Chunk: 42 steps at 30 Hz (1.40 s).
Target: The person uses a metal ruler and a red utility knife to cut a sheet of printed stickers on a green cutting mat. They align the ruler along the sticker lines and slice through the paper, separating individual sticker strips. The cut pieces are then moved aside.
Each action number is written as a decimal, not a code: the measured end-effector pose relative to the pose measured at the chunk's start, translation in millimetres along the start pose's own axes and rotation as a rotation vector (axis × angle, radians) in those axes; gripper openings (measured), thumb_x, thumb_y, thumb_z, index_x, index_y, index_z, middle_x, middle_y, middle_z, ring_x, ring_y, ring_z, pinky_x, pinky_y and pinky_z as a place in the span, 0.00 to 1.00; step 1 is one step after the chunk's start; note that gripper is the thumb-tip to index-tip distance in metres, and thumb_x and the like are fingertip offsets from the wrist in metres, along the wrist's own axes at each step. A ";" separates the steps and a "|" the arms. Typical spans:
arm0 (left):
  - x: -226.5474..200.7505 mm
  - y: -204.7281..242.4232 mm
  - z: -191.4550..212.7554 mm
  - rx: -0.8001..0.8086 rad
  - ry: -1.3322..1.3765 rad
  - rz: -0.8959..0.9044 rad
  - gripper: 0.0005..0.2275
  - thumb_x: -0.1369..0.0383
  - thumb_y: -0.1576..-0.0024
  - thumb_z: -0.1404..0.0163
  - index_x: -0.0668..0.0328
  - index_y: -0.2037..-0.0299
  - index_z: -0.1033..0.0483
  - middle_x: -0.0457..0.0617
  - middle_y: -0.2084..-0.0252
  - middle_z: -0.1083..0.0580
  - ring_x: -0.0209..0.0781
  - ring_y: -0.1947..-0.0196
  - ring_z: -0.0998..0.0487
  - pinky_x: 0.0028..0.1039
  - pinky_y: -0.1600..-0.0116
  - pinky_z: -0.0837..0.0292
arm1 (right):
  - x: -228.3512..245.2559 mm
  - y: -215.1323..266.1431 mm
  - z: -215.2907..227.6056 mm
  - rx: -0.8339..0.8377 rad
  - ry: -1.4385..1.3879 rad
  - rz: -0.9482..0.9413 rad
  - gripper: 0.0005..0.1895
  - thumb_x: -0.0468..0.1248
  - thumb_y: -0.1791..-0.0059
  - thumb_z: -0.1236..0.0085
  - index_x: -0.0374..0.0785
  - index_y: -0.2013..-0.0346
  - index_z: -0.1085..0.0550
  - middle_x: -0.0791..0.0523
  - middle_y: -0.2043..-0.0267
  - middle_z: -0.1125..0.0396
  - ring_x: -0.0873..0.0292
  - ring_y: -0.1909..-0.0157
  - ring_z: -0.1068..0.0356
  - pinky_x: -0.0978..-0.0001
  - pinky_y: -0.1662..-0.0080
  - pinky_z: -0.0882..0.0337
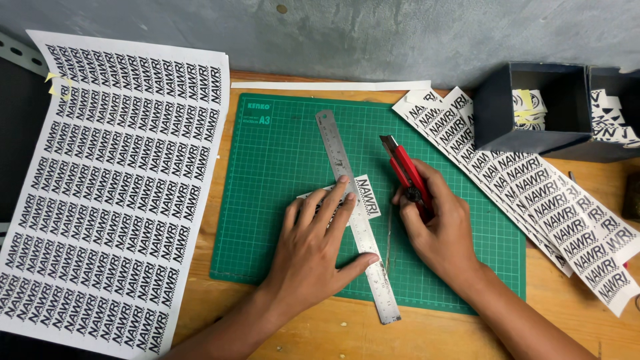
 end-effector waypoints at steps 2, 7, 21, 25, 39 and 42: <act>-0.1 0.2 -0.5 0.001 0.000 0.002 0.39 0.37 0.36 0.44 0.65 0.27 0.27 0.58 0.17 0.34 0.63 0.29 0.28 0.56 0.33 0.33 | 0.3 0.0 0.2 -0.001 0.006 0.004 0.31 0.28 0.46 0.48 0.40 0.26 0.30 0.61 0.59 0.21 0.66 0.67 0.29 0.70 0.61 0.28; -0.2 0.1 -0.3 0.006 -0.005 0.004 0.40 0.37 0.36 0.44 0.65 0.26 0.27 0.58 0.17 0.34 0.63 0.29 0.28 0.55 0.33 0.33 | -0.1 0.0 0.1 -0.007 0.018 0.012 0.31 0.28 0.46 0.48 0.41 0.26 0.29 0.62 0.59 0.21 0.66 0.68 0.29 0.70 0.61 0.28; 0.0 0.0 -0.1 0.025 0.000 0.003 0.40 0.37 0.36 0.44 0.65 0.26 0.28 0.58 0.17 0.35 0.63 0.28 0.29 0.56 0.31 0.34 | -1.3 0.4 -0.1 0.000 0.014 -0.001 0.31 0.29 0.46 0.47 0.40 0.26 0.30 0.62 0.59 0.22 0.66 0.69 0.31 0.70 0.62 0.29; -1.0 -0.4 1.6 0.052 0.009 0.001 0.35 0.38 0.34 0.46 0.60 0.28 0.27 0.59 0.16 0.38 0.65 0.27 0.30 0.59 0.31 0.35 | -1.7 0.6 -0.3 -0.005 0.007 0.015 0.30 0.28 0.45 0.47 0.39 0.26 0.30 0.61 0.59 0.21 0.66 0.66 0.27 0.70 0.60 0.27; -6.4 1.3 4.0 0.007 -0.035 -0.071 0.25 0.50 0.33 0.42 0.61 0.35 0.21 0.62 0.24 0.28 0.64 0.37 0.27 0.55 0.39 0.30 | 0.7 0.4 -0.2 -0.022 0.032 0.047 0.31 0.27 0.46 0.47 0.39 0.26 0.29 0.61 0.59 0.22 0.65 0.65 0.27 0.69 0.59 0.27; -5.7 3.0 0.6 0.023 -0.026 -0.044 0.26 0.49 0.33 0.43 0.60 0.34 0.22 0.61 0.23 0.30 0.65 0.34 0.28 0.56 0.39 0.29 | -3.1 0.3 -0.5 -0.017 0.030 0.053 0.32 0.27 0.46 0.47 0.38 0.25 0.29 0.61 0.59 0.21 0.66 0.66 0.27 0.69 0.59 0.27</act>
Point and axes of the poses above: each hand's wrist, its own y-axis away from the middle knuckle, its own z-axis out of the back of the hand, x = y × z, the point moved 3 cm from there along -y, towards the middle knuckle
